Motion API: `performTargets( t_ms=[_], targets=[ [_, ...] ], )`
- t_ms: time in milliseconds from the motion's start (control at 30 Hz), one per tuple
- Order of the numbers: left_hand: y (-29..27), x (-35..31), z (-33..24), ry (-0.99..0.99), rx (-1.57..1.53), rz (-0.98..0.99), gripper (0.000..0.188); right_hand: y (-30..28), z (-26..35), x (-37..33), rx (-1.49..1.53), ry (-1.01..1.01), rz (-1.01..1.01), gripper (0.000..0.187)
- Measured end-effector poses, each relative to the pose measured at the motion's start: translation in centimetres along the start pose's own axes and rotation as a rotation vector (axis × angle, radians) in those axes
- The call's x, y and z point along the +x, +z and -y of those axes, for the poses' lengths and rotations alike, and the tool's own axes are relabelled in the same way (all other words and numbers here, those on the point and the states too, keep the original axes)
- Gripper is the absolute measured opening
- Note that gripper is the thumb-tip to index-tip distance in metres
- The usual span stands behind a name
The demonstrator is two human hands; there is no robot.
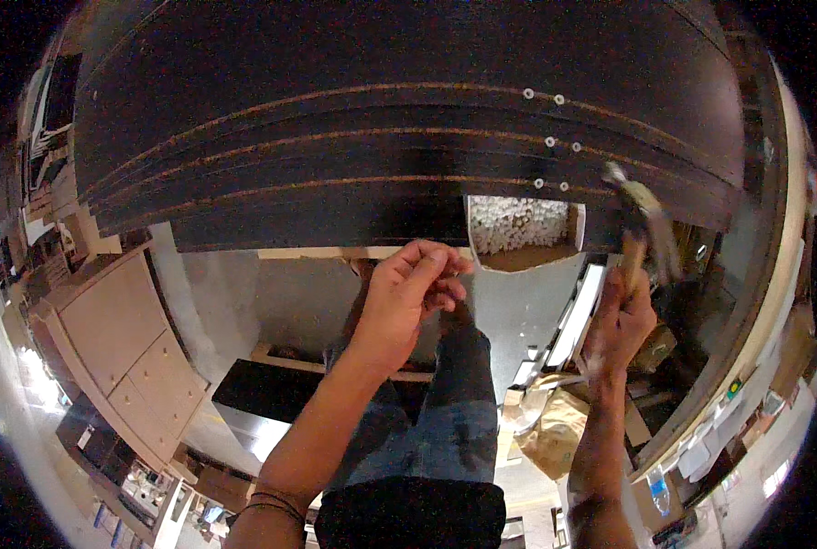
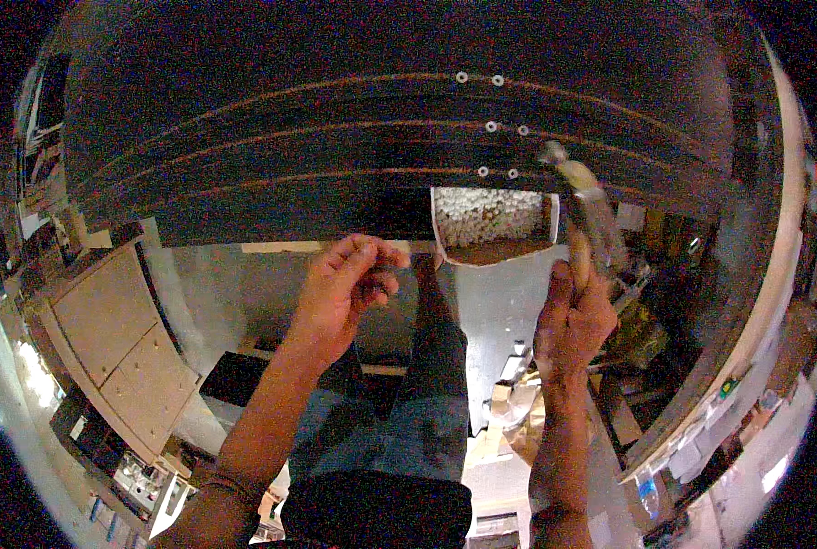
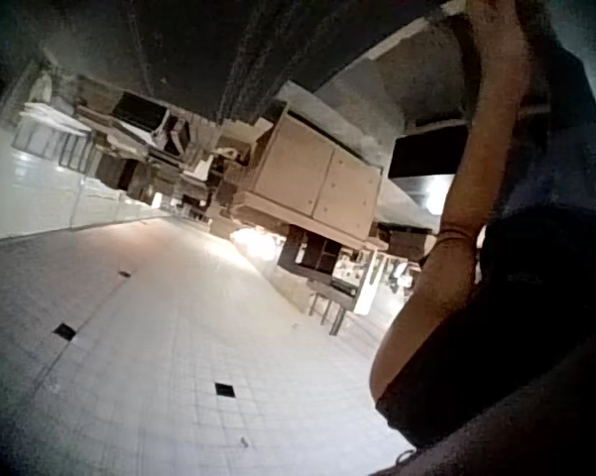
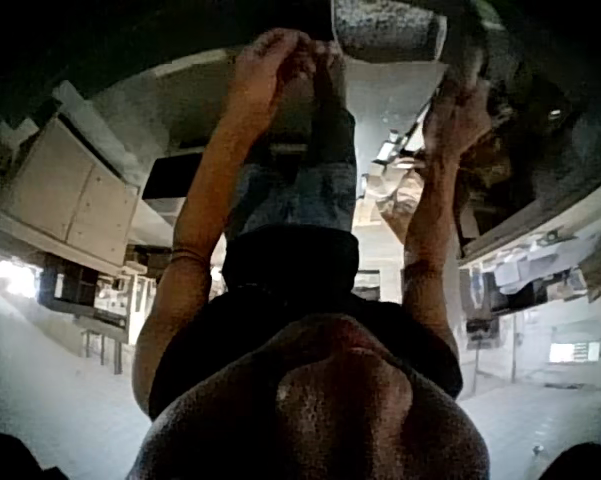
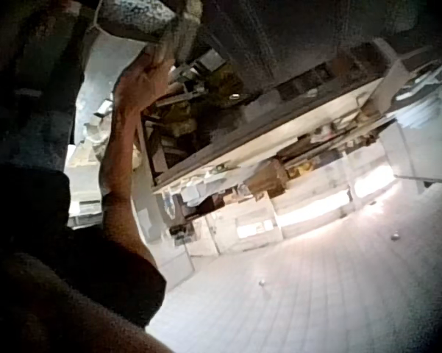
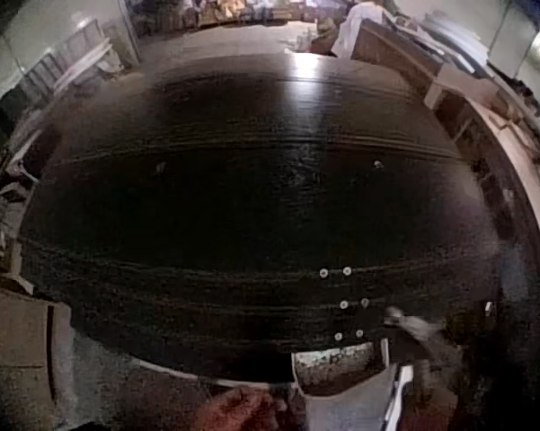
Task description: The person hammers nails into the edge of a large black wooden panel, then lifts the panel and carries it to another stack.
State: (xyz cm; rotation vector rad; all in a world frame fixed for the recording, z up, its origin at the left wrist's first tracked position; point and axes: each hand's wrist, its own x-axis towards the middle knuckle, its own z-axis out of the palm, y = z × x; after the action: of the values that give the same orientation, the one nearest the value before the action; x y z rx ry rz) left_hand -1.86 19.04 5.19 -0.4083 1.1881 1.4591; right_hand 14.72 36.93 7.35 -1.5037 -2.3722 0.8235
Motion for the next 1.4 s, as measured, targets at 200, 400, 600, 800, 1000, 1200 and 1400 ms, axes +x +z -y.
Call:
performTargets(
  t_ms=[200, 400, 600, 800, 1000, 1200, 1400],
  targets=[
    [-1.7, -0.7, 0.1, 0.042, -0.035, -0.037, 0.02, 0.6, 0.6, 0.2, -0.108, 0.037, 0.061, 0.025],
    [-4.0, -1.6, -1.1, 0.031, 0.017, 0.002, 0.02, 3.0, 0.0, -0.2, -0.169, 0.128, 0.175, 0.025],
    [-7.4, -1.1, -3.6, 0.245, 0.092, -0.025, 0.012, 3.6, 3.6, -2.2, 0.014, 0.081, 0.146, 0.028],
    [-13.2, -1.6, -7.9, 0.454, -0.103, -0.229, 0.017, 9.0, 9.3, -4.9, 0.312, -0.099, 0.276, 0.027],
    [-17.6, -1.4, -15.7, 0.69, 0.046, -0.424, 0.016, 13.3, 15.5, -4.0, 0.24, -0.249, 0.392, 0.025],
    [-20.4, 0.1, -19.4, 0.859, 0.254, -0.463, 0.013, 15.5, 21.3, -3.9, 0.214, -0.171, 0.455, 0.029],
    [-21.3, 1.0, -20.9, 0.811, 0.363, -0.414, 0.012, 16.6, 23.9, -3.7, 0.204, -0.181, 0.458, 0.032]
  ],
)
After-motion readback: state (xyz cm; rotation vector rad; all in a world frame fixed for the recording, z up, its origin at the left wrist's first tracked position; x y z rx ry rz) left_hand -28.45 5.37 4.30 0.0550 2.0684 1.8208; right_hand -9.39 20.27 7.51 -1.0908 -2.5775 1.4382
